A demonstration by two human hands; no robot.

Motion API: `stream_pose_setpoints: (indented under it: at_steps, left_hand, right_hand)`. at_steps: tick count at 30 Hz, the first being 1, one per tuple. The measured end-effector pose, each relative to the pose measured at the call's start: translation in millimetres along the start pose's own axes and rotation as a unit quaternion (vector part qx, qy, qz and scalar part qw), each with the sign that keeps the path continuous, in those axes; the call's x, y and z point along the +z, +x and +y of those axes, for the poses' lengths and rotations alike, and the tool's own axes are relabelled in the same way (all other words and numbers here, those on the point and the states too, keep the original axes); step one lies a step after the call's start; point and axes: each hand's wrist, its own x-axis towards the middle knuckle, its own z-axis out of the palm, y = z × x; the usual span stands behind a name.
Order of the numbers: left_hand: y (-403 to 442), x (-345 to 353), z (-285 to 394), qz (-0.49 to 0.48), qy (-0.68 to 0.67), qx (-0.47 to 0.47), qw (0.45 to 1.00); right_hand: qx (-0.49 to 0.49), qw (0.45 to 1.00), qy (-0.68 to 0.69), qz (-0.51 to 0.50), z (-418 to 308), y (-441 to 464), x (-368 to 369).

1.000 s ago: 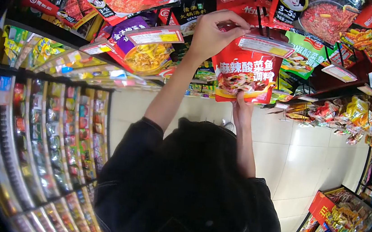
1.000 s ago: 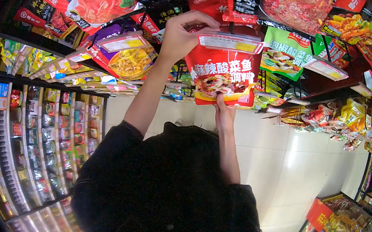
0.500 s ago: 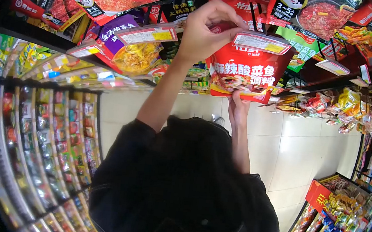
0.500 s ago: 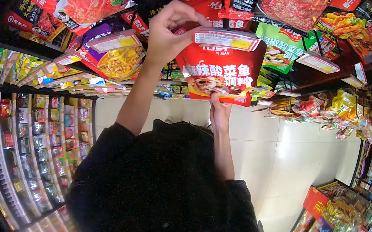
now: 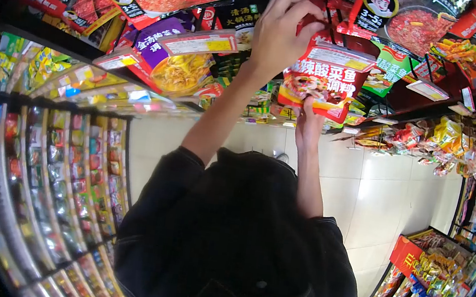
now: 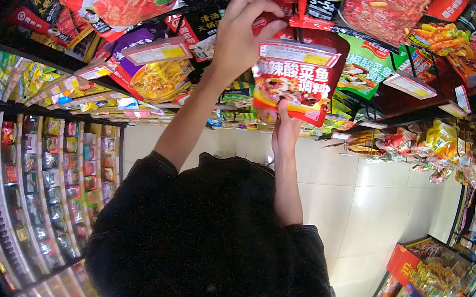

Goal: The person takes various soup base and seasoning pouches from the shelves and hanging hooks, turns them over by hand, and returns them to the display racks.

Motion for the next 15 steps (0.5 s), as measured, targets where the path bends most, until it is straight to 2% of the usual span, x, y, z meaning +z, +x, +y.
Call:
stream_pose_setpoints:
  at_steps: [1,3,4,5,6,9,12,15]
  left_hand:
    - [-2.8,-2.9,-0.1,0.048,0.034,0.028,0.998]
    - [-21.6,-14.6,-11.3,0.112,0.060,-0.003,0.992]
    - [-38.1,-25.1,-19.0,0.111,0.090,-0.038,0.989]
    - [-65.2,-27.6,-29.4,0.131,0.034,-0.150,0.979]
    - [-94.2,-36.5,-44.3,0.082,-0.002,-0.247,0.965]
    - [-144.0,-29.5,-64.8,0.181,-0.161,-0.334,0.911]
    - [-153.3,-24.7,-76.0,0.147,-0.073,-0.425,0.890]
    - [-145.2,-13.4,-99.0,0.136,-0.002,-0.437,0.889]
  right_hand:
    - [0.000,1.000,0.002,0.013,4.3,7.5,2.2]
    - [-0.001,0.999,0.007,0.041,12.2,27.8,-1.5]
    - [-0.004,0.999,0.017,0.034,15.4,37.3,-2.9]
    - [0.005,0.999,0.026,0.028,15.4,41.7,-1.9]
    - [0.013,0.999,0.034,0.022,14.7,45.0,0.4]
    - [0.022,0.999,0.028,0.012,15.4,49.3,-1.9]
    - [0.022,1.000,0.013,0.001,14.0,49.6,-5.3]
    - [0.029,0.999,0.006,-0.030,12.8,48.5,-8.7]
